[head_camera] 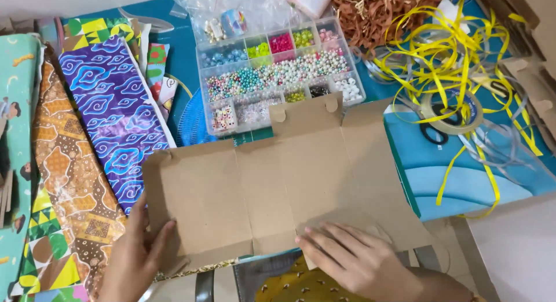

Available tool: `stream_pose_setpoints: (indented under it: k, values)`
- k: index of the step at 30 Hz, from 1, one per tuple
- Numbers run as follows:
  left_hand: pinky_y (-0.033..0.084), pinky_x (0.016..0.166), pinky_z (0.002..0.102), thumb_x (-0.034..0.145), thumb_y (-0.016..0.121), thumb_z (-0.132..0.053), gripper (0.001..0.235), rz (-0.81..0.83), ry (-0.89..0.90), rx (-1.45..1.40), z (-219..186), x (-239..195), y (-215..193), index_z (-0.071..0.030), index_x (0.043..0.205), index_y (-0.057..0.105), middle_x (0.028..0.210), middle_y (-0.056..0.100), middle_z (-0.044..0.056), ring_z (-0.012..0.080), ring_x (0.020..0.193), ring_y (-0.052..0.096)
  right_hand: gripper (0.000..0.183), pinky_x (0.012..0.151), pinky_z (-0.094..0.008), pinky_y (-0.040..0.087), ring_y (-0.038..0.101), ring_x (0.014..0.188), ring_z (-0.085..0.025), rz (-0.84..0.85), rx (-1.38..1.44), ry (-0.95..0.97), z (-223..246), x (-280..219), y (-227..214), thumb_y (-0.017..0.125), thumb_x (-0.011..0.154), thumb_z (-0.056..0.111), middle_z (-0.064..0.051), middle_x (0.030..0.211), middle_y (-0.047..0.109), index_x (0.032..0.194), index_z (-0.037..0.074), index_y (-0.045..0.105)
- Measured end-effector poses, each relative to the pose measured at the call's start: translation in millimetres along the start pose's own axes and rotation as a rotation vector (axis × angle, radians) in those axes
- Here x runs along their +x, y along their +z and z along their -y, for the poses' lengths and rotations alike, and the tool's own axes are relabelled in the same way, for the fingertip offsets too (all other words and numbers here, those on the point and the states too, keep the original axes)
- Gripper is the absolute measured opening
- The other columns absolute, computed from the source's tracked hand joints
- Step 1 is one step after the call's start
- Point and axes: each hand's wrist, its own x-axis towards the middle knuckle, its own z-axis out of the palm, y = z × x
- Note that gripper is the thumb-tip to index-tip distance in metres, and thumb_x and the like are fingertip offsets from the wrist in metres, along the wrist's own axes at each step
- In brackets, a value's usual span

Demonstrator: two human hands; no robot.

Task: The person sorts small beads from a compartmentalized tray into tiny clear bags, then assembles a flat cardboard box by folding and tucking its flaps. The person places the filled bead bags into the box and adds shredded paper filler.

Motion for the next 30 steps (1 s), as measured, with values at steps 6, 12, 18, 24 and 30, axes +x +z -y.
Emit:
stream_pose_setpoints:
  k: [6,12,18,24,30]
  values:
    - [0.054,0.108,0.046,0.109,0.044,-0.048,0.058,-1.004,0.663,0.805,-17,-34,65,-0.007,0.144,0.067,0.145,0.066,0.019,0.0357,0.129,0.068,0.028,0.086,-0.034,0.06,0.073,0.095,-0.016,0.085,0.115,0.1,-2,-3,7,0.062,0.097,0.006,-0.003,0.11,0.076,0.121,0.012,0.073]
    - [0.041,0.111,0.05,0.09,0.052,-0.074,0.097,0.04,1.147,0.186,-81,-56,132,0.006,0.146,0.046,0.143,0.059,0.023,0.0379,0.132,0.057,0.021,0.106,-0.042,0.052,0.071,0.109,-0.022,0.034,0.265,0.094,-6,7,-12,0.061,0.102,0.024,-0.008,0.113,0.075,0.111,0.008,0.07]
    - [0.055,0.077,0.04,0.093,0.062,-0.009,0.026,-0.025,1.117,0.162,-67,-30,141,-0.007,0.118,0.066,0.106,0.07,0.008,0.0274,0.104,0.065,0.096,0.113,-0.046,0.04,0.048,0.144,-0.026,0.353,0.393,0.469,-73,-69,-39,0.088,0.07,0.052,-0.003,0.155,0.052,0.152,0.023,0.047]
    - [0.054,0.052,0.033,0.101,0.066,-0.021,0.009,-0.096,0.96,0.057,-77,-33,135,-0.014,0.105,0.068,0.08,0.072,0.0,0.0163,0.063,0.067,0.091,0.12,-0.049,0.034,0.043,0.151,-0.026,0.415,0.835,0.591,-98,-107,-13,0.091,0.069,0.047,-0.003,0.157,0.052,0.148,0.021,0.053]
    - [0.05,0.044,0.038,0.103,0.06,-0.029,0.022,-0.074,0.848,0.131,-86,-30,139,-0.012,0.116,0.058,0.088,0.07,0.005,0.0258,0.058,0.065,0.044,0.107,-0.043,0.05,0.059,0.137,-0.025,0.192,0.7,0.781,-88,-104,4,0.057,0.094,0.002,-0.004,0.14,0.068,0.133,0.017,0.07]
